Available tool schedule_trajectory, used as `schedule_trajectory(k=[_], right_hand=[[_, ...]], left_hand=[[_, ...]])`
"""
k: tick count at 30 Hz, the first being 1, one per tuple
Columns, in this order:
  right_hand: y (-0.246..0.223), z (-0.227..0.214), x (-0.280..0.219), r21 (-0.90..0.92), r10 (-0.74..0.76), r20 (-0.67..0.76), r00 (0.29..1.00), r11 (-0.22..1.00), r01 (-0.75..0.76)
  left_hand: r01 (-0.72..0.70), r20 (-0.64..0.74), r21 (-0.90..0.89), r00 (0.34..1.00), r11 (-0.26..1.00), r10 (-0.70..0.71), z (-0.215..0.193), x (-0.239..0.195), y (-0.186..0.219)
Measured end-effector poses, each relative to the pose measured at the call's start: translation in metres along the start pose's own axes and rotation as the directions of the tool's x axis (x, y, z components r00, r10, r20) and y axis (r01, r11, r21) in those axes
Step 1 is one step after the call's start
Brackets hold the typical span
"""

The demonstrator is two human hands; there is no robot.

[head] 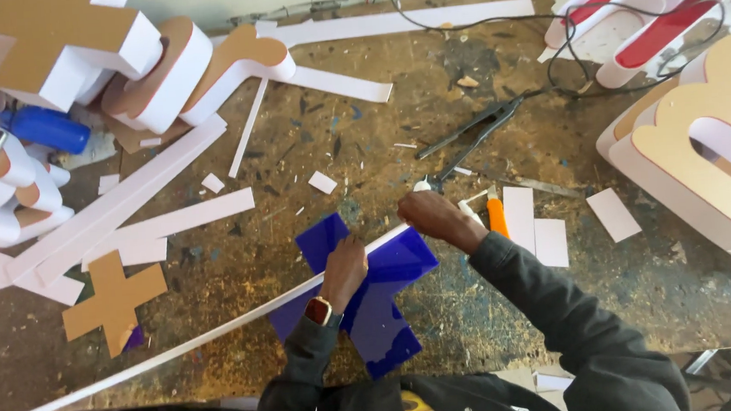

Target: The person applies adhesive and fits white border strips around the edges of a blue cross-shaped sign element and other letter pieces on a workbench, using a heat tool to soften the strips for bending around corners.

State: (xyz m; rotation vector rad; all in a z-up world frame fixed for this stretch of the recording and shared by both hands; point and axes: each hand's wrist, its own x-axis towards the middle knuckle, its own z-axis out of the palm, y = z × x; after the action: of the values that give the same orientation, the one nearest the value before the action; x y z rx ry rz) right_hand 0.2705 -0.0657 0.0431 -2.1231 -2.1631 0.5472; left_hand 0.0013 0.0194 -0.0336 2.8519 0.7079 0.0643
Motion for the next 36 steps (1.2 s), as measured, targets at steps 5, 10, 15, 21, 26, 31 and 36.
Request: schedule_trajectory(k=[5,10,15,21,26,31,36], right_hand=[[-0.008,-0.010,-0.010,0.017,0.032,-0.055,0.998,0.999,-0.031],[-0.073,-0.094,-0.095,0.279,0.118,-0.323,0.939,0.960,-0.025],[-0.122,-0.005,-0.113,0.880,0.561,-0.413,0.717,0.448,0.157],[-0.188,0.071,-0.142,0.689,0.274,-0.409,0.870,0.718,0.099],[-0.205,0.072,-0.160,0.383,-0.062,-0.045,0.997,0.921,0.074],[-0.197,0.079,-0.166,0.324,-0.096,-0.088,0.992,0.939,0.119],[-0.189,0.083,-0.174,0.321,-0.106,-0.178,0.978,0.934,0.160]], left_hand=[[0.038,-0.001,-0.032,0.999,0.999,-0.038,0.007,0.001,-0.003],[0.063,0.010,-0.015,0.998,0.998,-0.063,0.001,0.015,-0.003],[0.130,0.067,-0.019,0.989,0.991,-0.128,0.003,0.009,-0.001],[0.065,-0.041,0.040,0.997,0.997,-0.064,0.025,0.012,-0.010],[0.115,0.016,0.027,0.993,0.993,-0.115,0.018,0.012,-0.005],[0.132,0.039,-0.009,0.991,0.991,-0.131,0.014,0.012,0.004],[0.151,0.029,-0.033,0.988,0.988,-0.150,0.018,0.010,0.015]])
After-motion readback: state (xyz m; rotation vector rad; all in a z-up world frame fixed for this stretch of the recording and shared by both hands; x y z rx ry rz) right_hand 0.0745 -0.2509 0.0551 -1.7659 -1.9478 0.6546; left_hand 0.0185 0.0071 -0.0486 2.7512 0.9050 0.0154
